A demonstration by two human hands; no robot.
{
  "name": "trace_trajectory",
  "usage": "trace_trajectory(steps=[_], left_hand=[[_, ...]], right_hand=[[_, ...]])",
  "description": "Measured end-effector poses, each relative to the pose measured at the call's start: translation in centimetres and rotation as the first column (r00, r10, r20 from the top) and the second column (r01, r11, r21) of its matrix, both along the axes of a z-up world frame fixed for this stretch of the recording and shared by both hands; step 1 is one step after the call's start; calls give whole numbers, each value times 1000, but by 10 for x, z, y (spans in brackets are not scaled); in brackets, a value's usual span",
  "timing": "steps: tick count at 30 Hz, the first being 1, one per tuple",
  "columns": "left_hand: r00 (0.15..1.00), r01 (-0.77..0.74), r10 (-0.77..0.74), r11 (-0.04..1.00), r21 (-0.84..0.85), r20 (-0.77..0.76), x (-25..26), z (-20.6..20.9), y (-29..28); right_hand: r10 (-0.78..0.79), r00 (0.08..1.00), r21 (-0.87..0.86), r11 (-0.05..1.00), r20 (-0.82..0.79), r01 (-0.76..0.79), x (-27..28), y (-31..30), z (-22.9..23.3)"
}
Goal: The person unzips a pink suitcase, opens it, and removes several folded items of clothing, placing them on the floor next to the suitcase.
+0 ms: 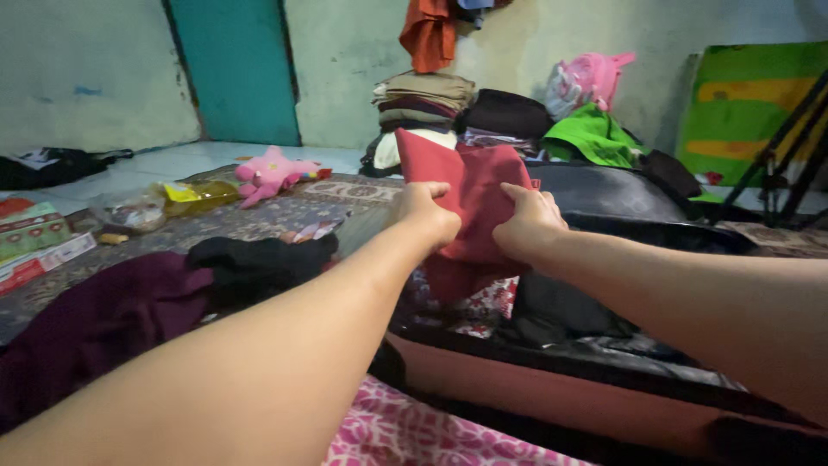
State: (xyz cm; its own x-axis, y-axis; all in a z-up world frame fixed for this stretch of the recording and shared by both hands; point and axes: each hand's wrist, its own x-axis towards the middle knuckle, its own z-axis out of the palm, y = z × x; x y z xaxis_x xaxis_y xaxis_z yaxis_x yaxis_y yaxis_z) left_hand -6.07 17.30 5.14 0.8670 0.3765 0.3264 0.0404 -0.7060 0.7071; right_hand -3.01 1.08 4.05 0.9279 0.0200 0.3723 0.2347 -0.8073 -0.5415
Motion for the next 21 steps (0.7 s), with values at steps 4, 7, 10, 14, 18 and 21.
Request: trace_trajectory(steps=[4,7,10,14,18,21], left_hand=[[997,-3,1,1000,15,75,-5,5,35],[993,-82,81,997,5,89,-8,13,60],[980,-146,139,988,44,139,-14,23,92],[971,-219,213,974,51,106,-33,31,140],[952,-287,288,958,-21,103,-58,27,186],[928,-355,358,934,-45,103,-72,19,224]], right_hand=[[42,999,24,999,-9,-42,1,32,6],[78,993,12,997,84,-80,5,59,11],[131,984,29,990,119,-135,9,94,17],[201,966,35,977,164,-209,9,149,24],[314,932,35,945,182,-326,5,204,20],[381,893,-12,921,239,-389,0,251,11]])
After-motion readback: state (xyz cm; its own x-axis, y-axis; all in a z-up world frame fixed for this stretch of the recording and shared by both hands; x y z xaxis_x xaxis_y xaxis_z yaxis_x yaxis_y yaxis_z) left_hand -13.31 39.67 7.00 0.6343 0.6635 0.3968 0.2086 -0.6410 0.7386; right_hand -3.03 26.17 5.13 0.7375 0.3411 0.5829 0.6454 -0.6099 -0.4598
